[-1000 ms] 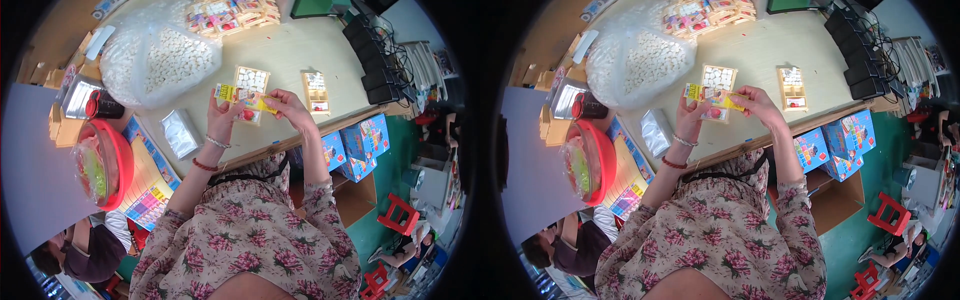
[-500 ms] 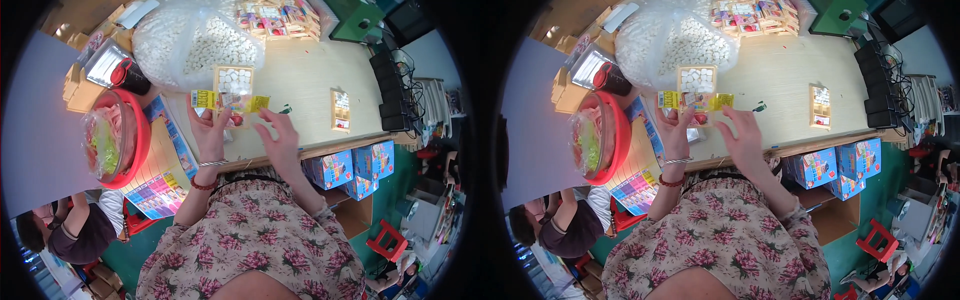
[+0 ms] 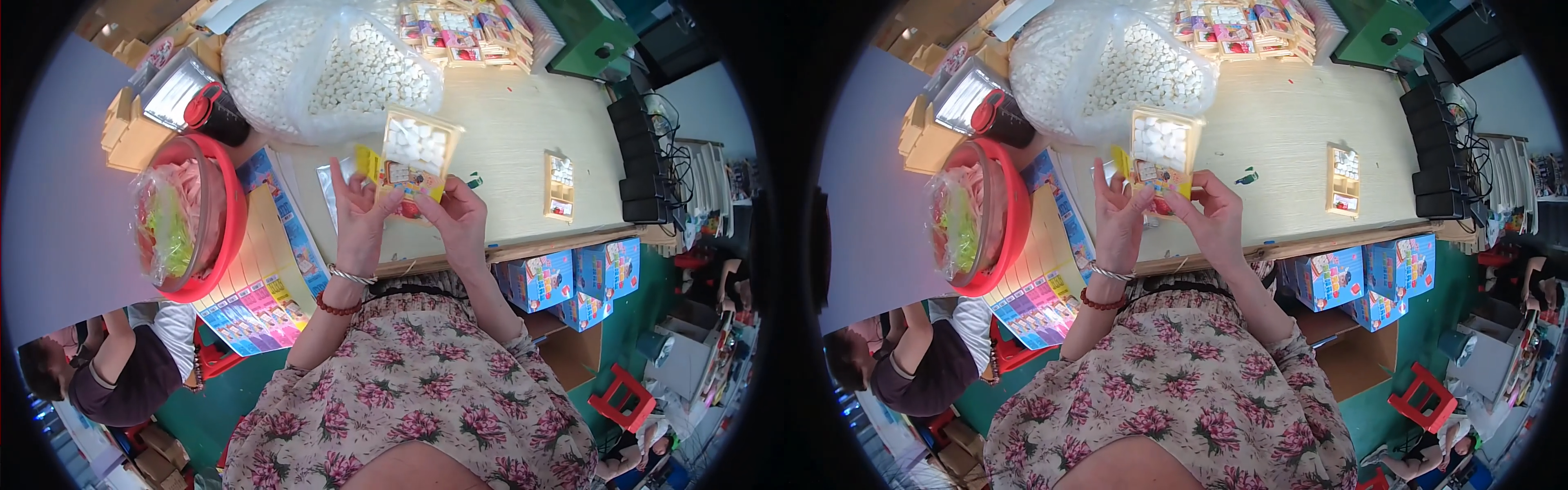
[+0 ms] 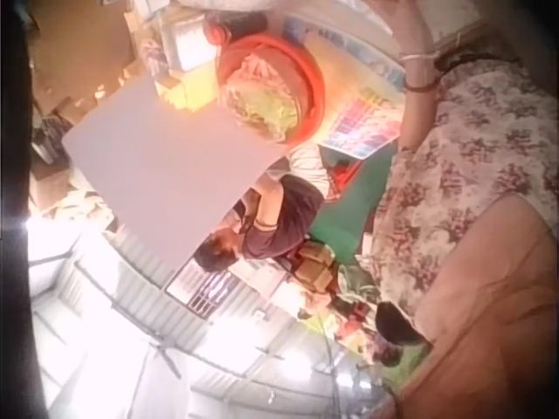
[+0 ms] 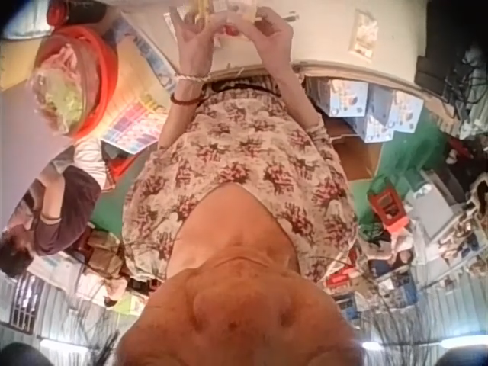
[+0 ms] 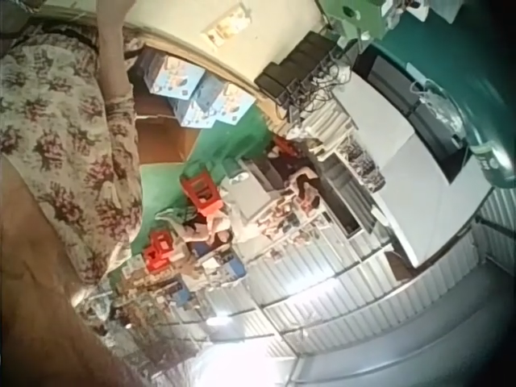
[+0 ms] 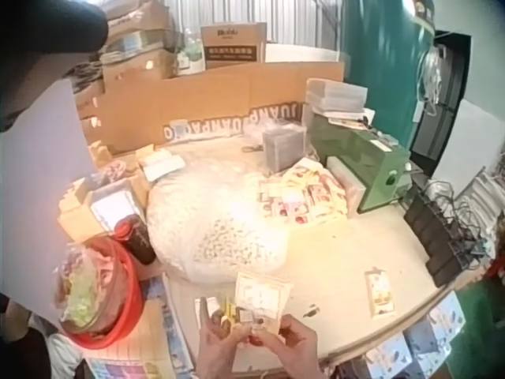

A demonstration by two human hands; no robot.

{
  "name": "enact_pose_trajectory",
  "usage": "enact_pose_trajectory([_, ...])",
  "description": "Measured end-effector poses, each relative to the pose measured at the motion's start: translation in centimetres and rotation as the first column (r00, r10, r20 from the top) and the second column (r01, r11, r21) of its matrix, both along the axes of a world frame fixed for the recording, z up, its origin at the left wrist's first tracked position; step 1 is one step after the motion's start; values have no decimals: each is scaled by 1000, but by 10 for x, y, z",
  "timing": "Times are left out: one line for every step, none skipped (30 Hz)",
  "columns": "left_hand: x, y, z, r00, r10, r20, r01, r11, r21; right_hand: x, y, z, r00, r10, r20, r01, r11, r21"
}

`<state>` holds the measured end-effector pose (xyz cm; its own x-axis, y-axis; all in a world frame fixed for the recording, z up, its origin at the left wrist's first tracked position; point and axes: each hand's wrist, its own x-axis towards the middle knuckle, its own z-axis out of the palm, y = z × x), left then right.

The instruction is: Packaging small items into plastic trays and applying labels.

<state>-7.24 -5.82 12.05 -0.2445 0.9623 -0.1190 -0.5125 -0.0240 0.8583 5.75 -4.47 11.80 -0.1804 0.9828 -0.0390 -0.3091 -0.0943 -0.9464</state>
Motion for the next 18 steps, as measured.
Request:
enact_pose_trajectory([0,-1,-3,1000,2,-2,-2,1000,0,0,-1,-3,999,-39,23,36,991,130])
enact_pose_trajectory([1,-2,-9,949,131,-286,-132,991,13,-1,-1,-5,996,-83,41,69,963,259])
enact_pose_trajectory([1,-2,-12,804,243,-542,-250,966,62,-1,-2,-5,996,-82,38,69,963,259])
enact_pose_trajectory([4,-3,-10,805,239,-543,-247,967,60,1,-4,-5,978,-152,145,94,934,346])
enact_pose_trajectory([7,-4,-4,601,362,-713,-296,929,222,2,-4,-5,943,-229,243,106,896,431])
enact_pose_trajectory([9,-4,-1,350,475,-808,-294,874,387,3,-4,-3,942,-232,243,111,897,429])
enact_pose_trajectory([8,-7,-9,350,475,-807,-292,874,388,4,-4,2,918,-267,292,83,851,518])
enact_pose_trajectory([6,-9,-22,538,380,-753,-226,925,305,4,-4,6,893,-303,334,47,799,599])
enact_pose_trajectory([4,-12,-32,699,263,-664,-141,962,233,5,-2,9,894,-301,331,48,799,599])
enact_pose_trajectory([6,-12,-30,699,260,-666,-137,963,232,9,2,10,882,-283,377,-28,766,642])
enact_pose_trajectory([10,-11,-25,821,258,-508,-144,956,254,12,6,10,866,-269,422,-105,727,678])
enact_pose_trajectory([12,-10,-22,911,245,-331,-155,949,275,15,11,9,865,-271,421,-102,727,679])
enact_pose_trajectory([13,-8,-25,923,229,-308,-136,945,297,19,15,9,880,-215,423,-117,765,633])
enact_pose_trajectory([12,-8,-25,926,224,-305,-131,945,299,22,17,10,893,-159,421,-134,799,586])
enact_pose_trajectory([11,-8,-23,925,188,-330,-83,948,307,24,18,10,891,-165,423,-132,798,588])
enact_pose_trajectory([11,-8,-22,923,151,-354,-34,948,316,25,18,10,893,-148,425,-135,813,566])
enact_pose_trajectory([10,-7,-26,924,133,-359,-14,948,317,27,19,9,894,-131,428,-139,827,545])
enact_pose_trajectory([11,-7,-25,926,132,-353,-11,946,325,27,19,8,891,-139,431,-138,823,551])
